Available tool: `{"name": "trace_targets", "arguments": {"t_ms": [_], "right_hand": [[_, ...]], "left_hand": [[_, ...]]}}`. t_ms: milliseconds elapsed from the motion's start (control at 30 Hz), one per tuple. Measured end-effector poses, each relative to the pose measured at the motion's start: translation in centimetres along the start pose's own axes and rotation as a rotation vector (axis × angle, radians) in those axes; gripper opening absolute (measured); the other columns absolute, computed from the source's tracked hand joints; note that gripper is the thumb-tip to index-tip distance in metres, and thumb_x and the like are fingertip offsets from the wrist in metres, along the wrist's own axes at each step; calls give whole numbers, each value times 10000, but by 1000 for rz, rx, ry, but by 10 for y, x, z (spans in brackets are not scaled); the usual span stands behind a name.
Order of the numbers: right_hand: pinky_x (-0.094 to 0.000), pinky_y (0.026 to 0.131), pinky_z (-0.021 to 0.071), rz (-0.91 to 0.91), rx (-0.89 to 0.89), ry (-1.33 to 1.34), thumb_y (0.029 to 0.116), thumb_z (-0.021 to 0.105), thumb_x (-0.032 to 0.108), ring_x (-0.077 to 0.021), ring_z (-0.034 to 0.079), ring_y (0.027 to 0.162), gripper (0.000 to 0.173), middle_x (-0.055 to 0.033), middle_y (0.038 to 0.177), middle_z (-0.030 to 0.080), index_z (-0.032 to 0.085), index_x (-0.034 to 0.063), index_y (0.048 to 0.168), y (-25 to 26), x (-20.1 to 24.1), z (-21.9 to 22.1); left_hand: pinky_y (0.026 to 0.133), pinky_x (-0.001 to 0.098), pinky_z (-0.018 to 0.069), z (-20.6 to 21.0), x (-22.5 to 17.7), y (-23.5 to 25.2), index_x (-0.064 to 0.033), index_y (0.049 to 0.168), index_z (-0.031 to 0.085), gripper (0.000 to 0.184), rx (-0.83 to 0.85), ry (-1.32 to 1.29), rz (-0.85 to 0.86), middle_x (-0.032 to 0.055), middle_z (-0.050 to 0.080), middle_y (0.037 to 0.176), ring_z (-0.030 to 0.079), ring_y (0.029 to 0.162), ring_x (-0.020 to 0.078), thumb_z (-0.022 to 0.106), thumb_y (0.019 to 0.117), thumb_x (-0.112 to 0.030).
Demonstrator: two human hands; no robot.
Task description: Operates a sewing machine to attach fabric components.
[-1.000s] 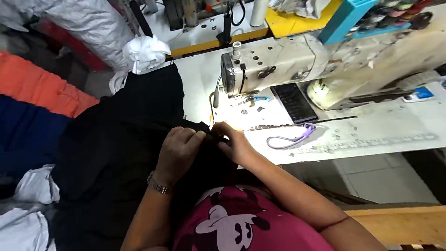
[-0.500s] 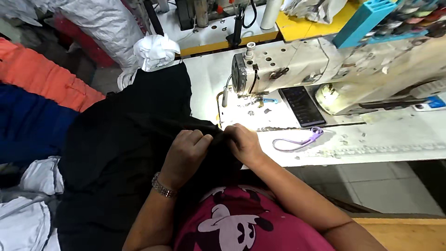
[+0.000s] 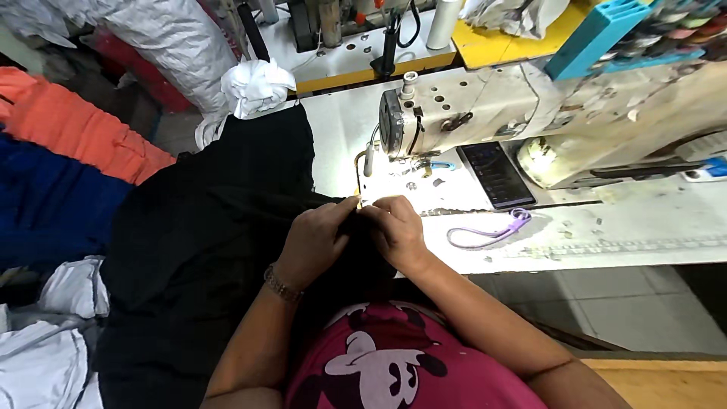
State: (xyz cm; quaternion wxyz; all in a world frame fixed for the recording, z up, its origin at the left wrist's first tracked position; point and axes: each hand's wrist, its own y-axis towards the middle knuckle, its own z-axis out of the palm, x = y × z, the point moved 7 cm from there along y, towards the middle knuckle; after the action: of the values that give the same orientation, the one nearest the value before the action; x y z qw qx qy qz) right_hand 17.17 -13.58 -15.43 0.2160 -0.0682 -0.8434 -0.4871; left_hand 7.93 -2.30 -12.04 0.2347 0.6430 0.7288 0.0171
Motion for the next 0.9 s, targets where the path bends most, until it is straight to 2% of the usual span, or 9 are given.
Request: {"name": "trace_targets", "arguments": {"t_ms": [133, 300, 400, 500, 567, 667, 733, 833, 900], "right_hand": [[-346, 818, 540, 12, 15, 11, 952, 639, 121, -223, 644, 895, 145, -92, 907, 670, 752, 73, 1028, -1, -2, -2], [-341, 776, 579, 46, 81, -5, 908, 686, 83, -219, 683, 869, 172, -99, 925, 700, 767, 72, 1060, -5, -8, 3], [-351, 743, 591, 80, 167, -21, 907, 704, 107, -224, 691, 866, 175, -100, 954, 698, 768, 98, 1070, -8, -11, 10], [-384, 783, 608, 293, 261, 102, 904, 686, 96, -217, 709, 920, 202, -102, 1012, 722, 748, 62, 1093, -12, -25, 13], [-341, 777, 598, 564, 293, 254, 937, 633, 78, -122, 713, 863, 219, -57, 961, 756, 754, 64, 1119, -19, -42, 11], [-251, 740, 573, 769, 322, 407, 956, 584, 59, -14, 682, 792, 194, 10, 881, 751, 768, 86, 1010, -30, -61, 14], [-225, 787, 566, 798, 369, 475, 965, 568, 43, 5, 671, 833, 197, 19, 902, 742, 760, 77, 989, -35, -63, 19], [-249, 689, 532, 855, 360, 443, 962, 624, 128, -16, 627, 720, 137, 18, 771, 685, 728, 71, 892, -39, -69, 18], [-308, 756, 570, 838, 348, 306, 967, 684, 216, -97, 673, 780, 192, -52, 843, 715, 736, 36, 1008, -38, -70, 11]], "left_hand": [[686, 395, 554, 11, 6, 9, -127, 1064, 763, 168, 25, -26, 19, 26, 691, 860, 673, 789, 183, 678, 923, -158], [648, 397, 506, 13, 2, 10, -86, 954, 747, 107, -28, 112, 34, 57, 644, 793, 642, 722, 219, 688, 919, -168], [642, 395, 502, 16, 5, 7, -87, 955, 748, 103, -29, 117, 29, 57, 632, 782, 637, 718, 220, 689, 910, -158], [736, 428, 547, 11, 8, 4, -98, 1129, 748, 232, -52, 75, 13, 76, 671, 891, 665, 821, 241, 703, 910, -162], [859, 478, 539, 2, 10, 2, -117, 1217, 732, 284, -81, 77, 28, 95, 707, 967, 681, 916, 269, 647, 951, -170], [990, 507, 478, 0, 15, 6, -145, 1152, 762, 249, -86, 87, 46, 72, 715, 935, 682, 943, 252, 583, 999, -225], [953, 480, 489, 6, 19, 16, -137, 1155, 757, 238, -80, 7, 33, 52, 709, 902, 671, 893, 223, 599, 988, -198], [798, 447, 541, 22, 27, 37, -158, 1147, 760, 197, -30, -61, -16, 33, 733, 926, 691, 861, 196, 647, 991, -198], [758, 477, 571, 36, 34, 56, -116, 1017, 765, 123, 50, -27, -82, 63, 721, 883, 704, 834, 232, 674, 976, -190]]}}
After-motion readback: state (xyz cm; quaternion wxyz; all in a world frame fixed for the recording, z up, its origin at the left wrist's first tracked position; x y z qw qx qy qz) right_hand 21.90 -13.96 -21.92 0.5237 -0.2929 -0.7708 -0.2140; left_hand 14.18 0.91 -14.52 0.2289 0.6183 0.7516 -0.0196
